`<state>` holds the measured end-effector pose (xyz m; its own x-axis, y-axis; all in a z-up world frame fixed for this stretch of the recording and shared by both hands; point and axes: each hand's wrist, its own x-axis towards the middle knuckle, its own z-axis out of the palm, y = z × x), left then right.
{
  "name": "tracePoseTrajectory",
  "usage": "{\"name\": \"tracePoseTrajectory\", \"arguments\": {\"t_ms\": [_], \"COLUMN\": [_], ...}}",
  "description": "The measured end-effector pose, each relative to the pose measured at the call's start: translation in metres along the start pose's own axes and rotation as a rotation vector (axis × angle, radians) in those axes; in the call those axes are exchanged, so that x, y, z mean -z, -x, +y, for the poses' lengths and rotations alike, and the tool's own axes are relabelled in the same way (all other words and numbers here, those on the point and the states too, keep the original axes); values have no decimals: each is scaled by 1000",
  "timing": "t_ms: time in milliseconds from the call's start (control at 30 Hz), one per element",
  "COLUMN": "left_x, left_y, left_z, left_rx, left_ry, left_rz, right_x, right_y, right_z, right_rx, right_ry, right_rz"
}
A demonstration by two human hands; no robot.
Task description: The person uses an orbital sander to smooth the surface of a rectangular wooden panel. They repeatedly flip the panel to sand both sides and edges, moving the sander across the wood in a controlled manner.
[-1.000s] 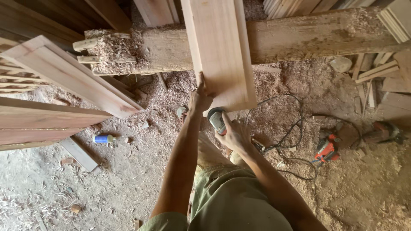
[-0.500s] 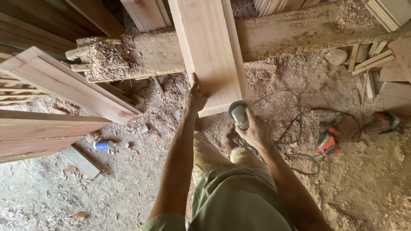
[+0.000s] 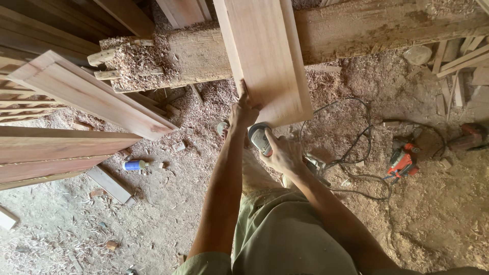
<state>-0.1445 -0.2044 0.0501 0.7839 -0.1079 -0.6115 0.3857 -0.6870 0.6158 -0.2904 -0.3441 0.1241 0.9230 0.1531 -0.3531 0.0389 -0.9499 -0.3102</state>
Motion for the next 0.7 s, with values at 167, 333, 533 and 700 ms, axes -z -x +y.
{"name": "tracePoseTrajectory", "arguments": {"t_ms": [167, 333, 533, 700], "left_x": [2, 2, -5, -4], "left_y": [-2, 0, -8, -10], "left_z": [1, 2, -5, -7], "left_rx": [-51, -7, -10, -43], "left_ry": [34, 4, 4, -44], "left_rz": [50, 16, 9, 6], "right_x": [2, -1, -2, 4], "right_y": [-6, 5, 8, 12], "right_z": [-17, -30, 3, 54], "right_rx": [86, 153, 89, -15], "right_ry": [-7, 57, -43, -17], "right_rz": [-4, 42, 107, 163]}}
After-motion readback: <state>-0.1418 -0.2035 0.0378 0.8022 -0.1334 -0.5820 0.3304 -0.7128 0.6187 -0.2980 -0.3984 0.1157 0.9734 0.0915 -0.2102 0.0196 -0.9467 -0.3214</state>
